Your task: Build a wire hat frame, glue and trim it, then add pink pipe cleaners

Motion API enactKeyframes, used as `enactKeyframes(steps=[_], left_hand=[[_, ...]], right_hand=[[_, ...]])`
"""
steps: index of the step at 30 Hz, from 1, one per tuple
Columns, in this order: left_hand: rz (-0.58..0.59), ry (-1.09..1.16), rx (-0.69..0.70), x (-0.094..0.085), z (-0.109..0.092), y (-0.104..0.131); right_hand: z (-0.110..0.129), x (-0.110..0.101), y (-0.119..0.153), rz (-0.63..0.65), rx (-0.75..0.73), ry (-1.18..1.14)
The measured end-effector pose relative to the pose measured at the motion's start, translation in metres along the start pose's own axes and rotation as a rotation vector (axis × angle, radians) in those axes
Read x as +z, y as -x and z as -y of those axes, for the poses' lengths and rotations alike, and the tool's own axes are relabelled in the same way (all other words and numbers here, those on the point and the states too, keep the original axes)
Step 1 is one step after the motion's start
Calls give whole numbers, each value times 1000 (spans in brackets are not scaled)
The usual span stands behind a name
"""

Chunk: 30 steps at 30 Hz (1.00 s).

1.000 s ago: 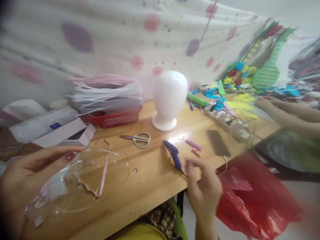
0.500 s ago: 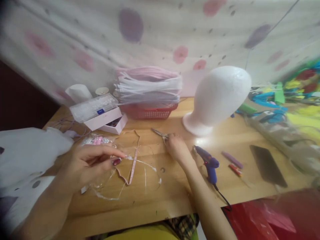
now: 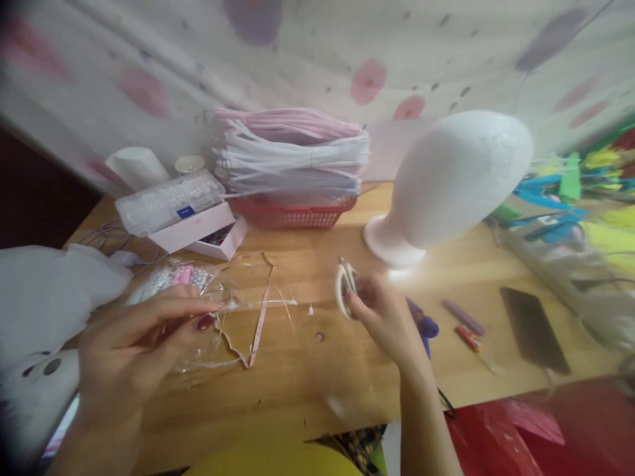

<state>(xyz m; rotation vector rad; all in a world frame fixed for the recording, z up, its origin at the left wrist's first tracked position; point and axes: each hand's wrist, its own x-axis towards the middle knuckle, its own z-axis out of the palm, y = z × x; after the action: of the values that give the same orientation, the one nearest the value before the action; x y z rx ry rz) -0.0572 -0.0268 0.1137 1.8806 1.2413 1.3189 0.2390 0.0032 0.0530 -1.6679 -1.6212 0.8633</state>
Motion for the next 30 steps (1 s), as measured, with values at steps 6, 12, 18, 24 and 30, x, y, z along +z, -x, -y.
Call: enactKeyframes(steps=[6,12,18,24,30], left_hand=[[-283,318,-481,19,1,-2],[-316,551,-616,20,23,-1],[-258,639,-750,29,26,7],[-177,488,-758,40,6,12],[-84,370,-723,39,0,11]], right_hand=[[0,5,37,-309,-39,-508],[10,8,47,-284,-205,-483],[29,25,50,-213,-39,-694],[34,31,46,-306,87,-707],[34,27,44,-307,105,-704]])
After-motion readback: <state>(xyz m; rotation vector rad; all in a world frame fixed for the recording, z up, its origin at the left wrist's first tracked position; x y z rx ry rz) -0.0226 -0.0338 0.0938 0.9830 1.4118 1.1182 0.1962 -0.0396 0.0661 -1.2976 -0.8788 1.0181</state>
